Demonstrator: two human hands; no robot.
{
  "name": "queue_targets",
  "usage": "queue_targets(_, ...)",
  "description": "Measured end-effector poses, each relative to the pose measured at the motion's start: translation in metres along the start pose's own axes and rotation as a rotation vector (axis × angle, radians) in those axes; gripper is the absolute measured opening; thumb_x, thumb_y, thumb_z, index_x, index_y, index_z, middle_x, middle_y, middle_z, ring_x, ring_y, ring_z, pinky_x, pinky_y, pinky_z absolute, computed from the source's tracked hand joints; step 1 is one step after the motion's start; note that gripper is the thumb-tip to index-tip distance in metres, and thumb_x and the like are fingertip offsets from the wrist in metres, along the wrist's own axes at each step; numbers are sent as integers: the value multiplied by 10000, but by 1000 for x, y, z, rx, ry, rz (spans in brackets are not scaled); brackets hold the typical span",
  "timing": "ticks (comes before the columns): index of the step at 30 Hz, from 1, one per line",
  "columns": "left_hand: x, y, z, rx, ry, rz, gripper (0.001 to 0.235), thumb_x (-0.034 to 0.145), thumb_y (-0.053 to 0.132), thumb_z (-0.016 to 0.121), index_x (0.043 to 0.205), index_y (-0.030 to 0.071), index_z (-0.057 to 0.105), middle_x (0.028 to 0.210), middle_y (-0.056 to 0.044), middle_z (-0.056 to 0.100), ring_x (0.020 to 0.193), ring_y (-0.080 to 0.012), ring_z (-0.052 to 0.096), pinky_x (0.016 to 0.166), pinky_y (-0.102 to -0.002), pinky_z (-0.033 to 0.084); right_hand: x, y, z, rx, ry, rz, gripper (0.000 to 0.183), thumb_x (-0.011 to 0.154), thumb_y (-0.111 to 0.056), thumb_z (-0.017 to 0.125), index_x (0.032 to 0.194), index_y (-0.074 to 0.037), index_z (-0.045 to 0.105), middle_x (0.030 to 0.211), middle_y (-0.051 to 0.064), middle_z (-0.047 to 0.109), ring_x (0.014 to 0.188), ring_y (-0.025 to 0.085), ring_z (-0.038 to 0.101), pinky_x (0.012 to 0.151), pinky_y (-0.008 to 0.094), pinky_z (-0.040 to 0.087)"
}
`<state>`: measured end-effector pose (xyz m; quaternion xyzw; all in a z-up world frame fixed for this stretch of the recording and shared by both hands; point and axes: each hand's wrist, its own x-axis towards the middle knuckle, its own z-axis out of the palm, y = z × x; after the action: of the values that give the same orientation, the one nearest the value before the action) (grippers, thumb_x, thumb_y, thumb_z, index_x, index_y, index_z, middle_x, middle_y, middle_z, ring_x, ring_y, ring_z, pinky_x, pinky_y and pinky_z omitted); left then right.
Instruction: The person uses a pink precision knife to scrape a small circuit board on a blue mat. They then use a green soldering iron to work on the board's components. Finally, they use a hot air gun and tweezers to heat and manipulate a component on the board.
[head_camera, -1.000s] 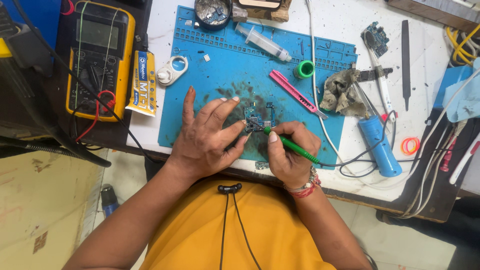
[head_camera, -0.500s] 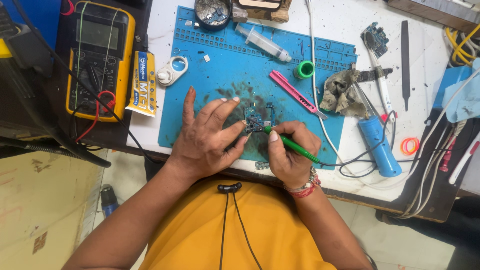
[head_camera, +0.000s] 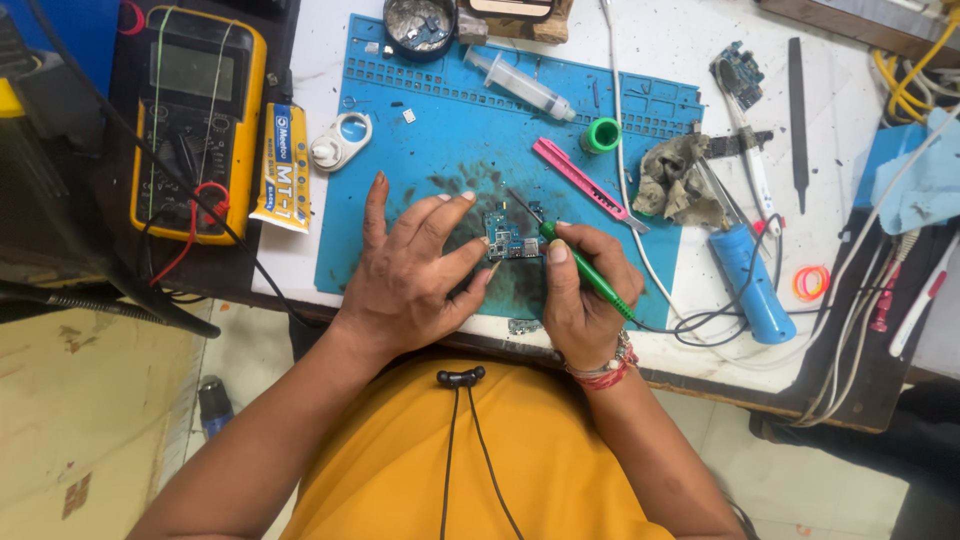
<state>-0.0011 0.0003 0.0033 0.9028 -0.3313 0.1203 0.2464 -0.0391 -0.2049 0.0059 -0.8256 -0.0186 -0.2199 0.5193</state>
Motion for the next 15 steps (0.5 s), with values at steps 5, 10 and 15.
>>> queue_targets(5, 0, -1, 0, 5, 5, 13, 258, 940, 366, 742, 1070, 146, 774, 1410, -109, 577, 1309, -249, 521, 1255, -626, 100, -2, -1, 2, 68, 16, 67, 160, 1081, -74, 611, 1181, 51, 620, 987, 127, 742, 911, 174, 761, 777, 269, 589)
queue_targets(10, -2, -2, 2, -27, 5, 3, 279, 953, 356, 726, 1097, 121, 768, 1393, -133, 576, 1312, -267, 508, 1255, -630, 98, -4, 0, 2, 65, 29, 73, 178, 1098, -75, 588, 1218, 56, 608, 1016, 133, 731, 909, 167, 737, 775, 262, 571)
queue_targets(15, 5, -2, -7, -104, -52, -118, 411, 867, 364, 748, 1151, 70, 711, 1414, -174, 512, 1353, -307, 458, 1203, -693, 73, -1, -3, -2, 47, -19, 174, 179, 1048, -72, 593, 1179, 44, 633, 910, 107, 756, 660, 85, 600, 612, 234, 492)
